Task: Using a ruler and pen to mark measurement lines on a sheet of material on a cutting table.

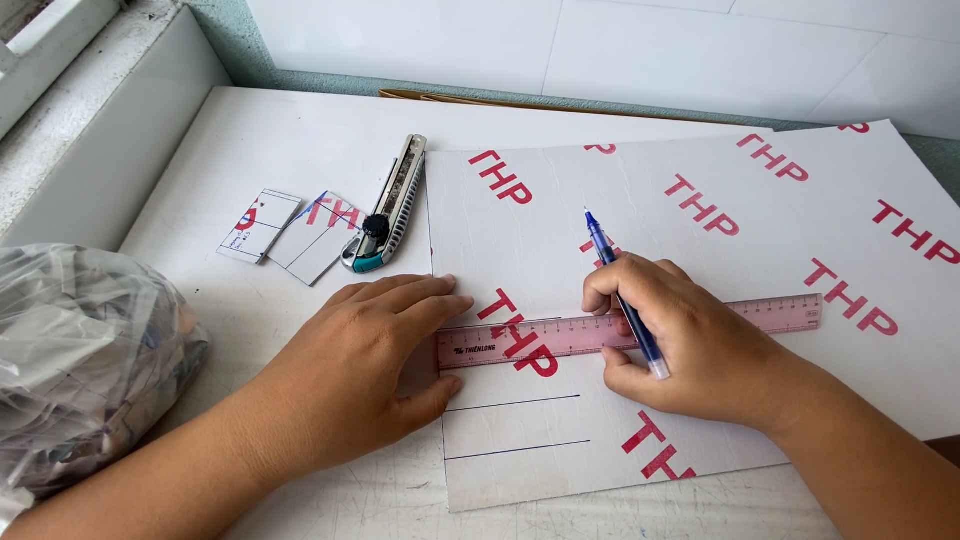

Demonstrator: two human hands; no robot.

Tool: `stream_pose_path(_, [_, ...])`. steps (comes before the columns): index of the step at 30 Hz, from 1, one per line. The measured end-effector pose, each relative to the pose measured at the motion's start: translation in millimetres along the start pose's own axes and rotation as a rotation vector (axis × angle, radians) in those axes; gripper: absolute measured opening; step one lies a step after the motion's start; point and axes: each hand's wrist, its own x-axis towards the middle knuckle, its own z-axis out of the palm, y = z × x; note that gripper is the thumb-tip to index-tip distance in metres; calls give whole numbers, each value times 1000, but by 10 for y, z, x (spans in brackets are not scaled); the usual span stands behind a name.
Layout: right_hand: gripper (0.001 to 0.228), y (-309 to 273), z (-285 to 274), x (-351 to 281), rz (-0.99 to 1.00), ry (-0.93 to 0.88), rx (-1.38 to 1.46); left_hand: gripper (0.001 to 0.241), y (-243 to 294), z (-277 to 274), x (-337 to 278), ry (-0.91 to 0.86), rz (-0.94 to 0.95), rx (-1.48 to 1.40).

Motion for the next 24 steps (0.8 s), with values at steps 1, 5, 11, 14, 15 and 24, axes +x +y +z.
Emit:
stream_pose_path(1, [35,-1,-2,-1,-4,3,15,64,2,-7,1,3,10,0])
stream_pose_path(5, [34,15,-41,5,-71,68,50,68,-11,-27,-9,-25,27,-3])
stream_pose_path(11, [24,-21,-64,-7,-95,231,-7,83,15,-38,-48,-29,39,-21])
stream_pose_path(14, [20,-2,-79,-21,-123,279,-29,86,22,-31,-65,-55,31,-43])
stream_pose_path(15, [20,-17,-84,-24,-124,278,-29,86,26,-26,-76,-54,30,-44])
stream_pose_path(24, [22,-30,-80,-21,-107,258,-60,126,109,-104,-47,-152,-168,-146])
